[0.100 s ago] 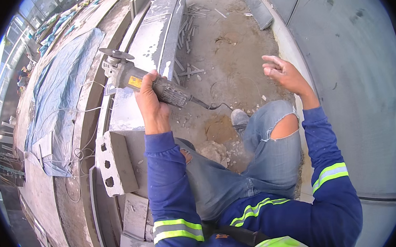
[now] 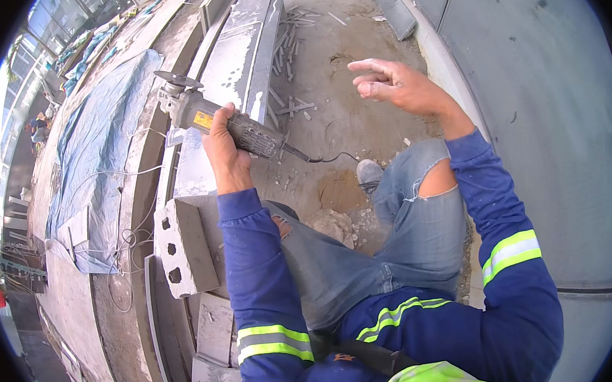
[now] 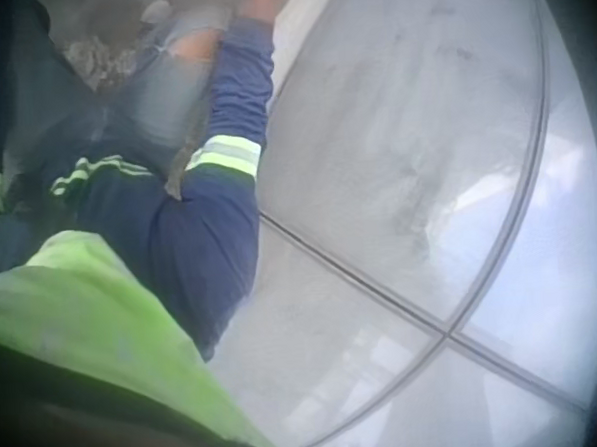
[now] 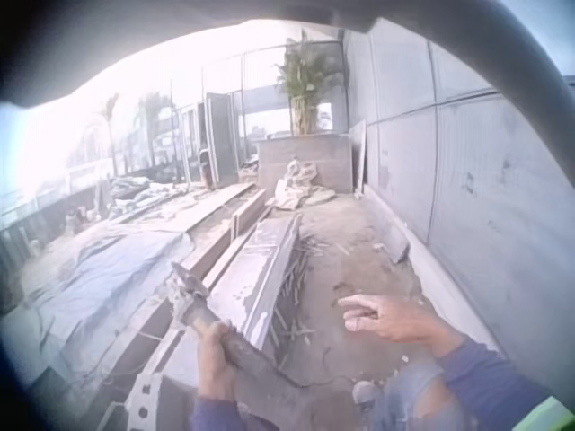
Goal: The person uses an angle grinder to smooth the edge of a rectangular tile. They hold the tile with one hand and operate the grinder with the other, moving the tool along the edge to remove material.
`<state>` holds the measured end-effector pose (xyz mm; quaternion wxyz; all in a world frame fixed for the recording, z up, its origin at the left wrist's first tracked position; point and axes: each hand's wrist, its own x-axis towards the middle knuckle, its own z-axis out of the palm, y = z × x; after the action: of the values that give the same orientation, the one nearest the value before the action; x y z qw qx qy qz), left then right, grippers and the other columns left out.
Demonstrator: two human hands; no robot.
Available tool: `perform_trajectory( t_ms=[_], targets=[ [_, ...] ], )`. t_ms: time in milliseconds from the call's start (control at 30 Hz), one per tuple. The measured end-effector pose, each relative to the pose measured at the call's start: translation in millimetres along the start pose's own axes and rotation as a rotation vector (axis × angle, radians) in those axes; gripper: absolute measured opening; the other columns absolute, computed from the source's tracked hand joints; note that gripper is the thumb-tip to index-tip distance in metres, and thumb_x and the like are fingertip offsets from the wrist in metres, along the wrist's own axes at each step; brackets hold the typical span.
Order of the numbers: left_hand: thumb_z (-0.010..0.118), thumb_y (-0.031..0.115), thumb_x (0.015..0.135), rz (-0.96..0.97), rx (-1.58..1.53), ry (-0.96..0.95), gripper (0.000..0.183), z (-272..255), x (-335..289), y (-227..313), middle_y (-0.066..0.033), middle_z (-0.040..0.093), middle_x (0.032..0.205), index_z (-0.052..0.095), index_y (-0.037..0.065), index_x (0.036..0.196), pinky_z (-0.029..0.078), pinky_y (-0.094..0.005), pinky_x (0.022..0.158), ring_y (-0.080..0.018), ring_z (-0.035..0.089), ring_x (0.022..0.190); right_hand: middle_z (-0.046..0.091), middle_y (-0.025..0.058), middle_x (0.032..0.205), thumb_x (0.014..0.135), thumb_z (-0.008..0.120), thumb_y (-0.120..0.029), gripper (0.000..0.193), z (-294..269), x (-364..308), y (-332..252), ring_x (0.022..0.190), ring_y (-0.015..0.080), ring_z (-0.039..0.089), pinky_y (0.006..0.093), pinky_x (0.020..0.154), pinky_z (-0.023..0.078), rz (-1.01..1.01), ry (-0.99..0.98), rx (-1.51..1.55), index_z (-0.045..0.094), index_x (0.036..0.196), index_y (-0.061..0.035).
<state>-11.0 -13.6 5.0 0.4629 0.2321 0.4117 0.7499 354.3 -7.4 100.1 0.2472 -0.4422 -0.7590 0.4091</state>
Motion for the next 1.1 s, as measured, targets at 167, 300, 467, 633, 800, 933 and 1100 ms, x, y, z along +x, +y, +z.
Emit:
perform_trajectory(
  t_ms=[167, 300, 467, 633, 800, 933, 1100],
  targets=[
    [0.081, 0.013, 0.088, 0.037, 0.072, 0.021, 0.027, -8, -11, 15, -0.0113, 0.070, 0.090, 0.068, -0.003, 0.106, 0.060, -0.0383, 0.071, -0.0241, 0.071, 0.076, 0.063, 0.0319, 0.149, 0.097, 0.075, -0.064, 0.100, 65, 38, -38, 0.140, 0.0412, 0.063, 0.0456, 0.115, 0.049, -0.252, -0.377, -0.285, 0.042, 0.166, 0.0003],
    [0.081, 0.012, 0.088, 0.082, 0.093, 0.038, 0.032, -17, -23, 26, -0.0121, 0.069, 0.091, 0.064, -0.003, 0.110, 0.060, -0.0383, 0.069, -0.0238, 0.070, 0.075, 0.055, 0.0352, 0.157, 0.092, 0.078, -0.070, 0.118, 141, 57, -25, 0.144, 0.0436, 0.059, 0.0475, 0.116, 0.050, -0.225, -0.360, -0.163, 0.026, 0.172, -0.0010],
    [0.084, 0.013, 0.088, 0.108, 0.222, 0.000, 0.043, -29, -39, 24, -0.0077, 0.067, 0.095, 0.057, 0.003, 0.121, 0.058, -0.0356, 0.069, -0.0189, 0.068, 0.077, 0.066, 0.0236, 0.133, 0.092, 0.079, -0.071, 0.116, 232, 55, 3, 0.117, 0.0278, 0.070, 0.0359, 0.081, 0.061, -0.109, -0.384, 0.569, 0.035, 0.163, 0.0077],
    [0.087, 0.017, 0.090, 0.036, 0.368, -0.049, 0.050, -26, -55, 23, -0.0068, 0.067, 0.105, 0.059, 0.003, 0.128, 0.056, -0.0340, 0.074, -0.0169, 0.068, 0.086, 0.072, 0.0082, 0.108, 0.097, 0.079, -0.055, 0.082, 255, 53, -13, 0.083, 0.0127, 0.071, 0.0288, 0.058, 0.055, -0.059, -0.328, 0.695, 0.050, 0.152, -0.0007],
    [0.083, 0.022, 0.097, -0.002, 0.373, -0.088, 0.036, -17, -54, 7, -0.0075, 0.068, 0.102, 0.063, 0.002, 0.119, 0.060, -0.0362, 0.075, -0.0185, 0.070, 0.085, 0.073, 0.0050, 0.104, 0.096, 0.080, -0.043, 0.063, 234, 40, -7, 0.076, 0.0097, 0.068, 0.0287, 0.057, 0.052, 0.050, -0.248, 0.738, 0.062, 0.141, -0.0032],
    [0.081, 0.031, 0.101, -0.062, 0.353, -0.137, 0.043, -11, -41, -5, -0.0093, 0.068, 0.106, 0.062, 0.001, 0.124, 0.061, -0.0385, 0.077, -0.0213, 0.071, 0.089, 0.074, 0.0050, 0.102, 0.093, 0.084, -0.040, 0.060, 230, 50, 10, 0.076, 0.0113, 0.069, 0.0289, 0.058, 0.052, 0.029, -0.216, 0.781, 0.065, 0.136, -0.0021],
    [0.062, 0.068, 0.105, -0.187, 0.260, -0.232, 0.072, 8, -30, -5, -0.0156, 0.067, 0.114, 0.056, 0.003, 0.137, 0.062, -0.0456, 0.087, -0.0292, 0.071, 0.099, 0.073, 0.0066, 0.103, 0.089, 0.088, -0.025, 0.057, 235, 69, 29, 0.076, 0.0126, 0.070, 0.0283, 0.056, 0.055, -0.036, -0.056, 0.811, 0.063, 0.133, 0.0017]
  ],
)
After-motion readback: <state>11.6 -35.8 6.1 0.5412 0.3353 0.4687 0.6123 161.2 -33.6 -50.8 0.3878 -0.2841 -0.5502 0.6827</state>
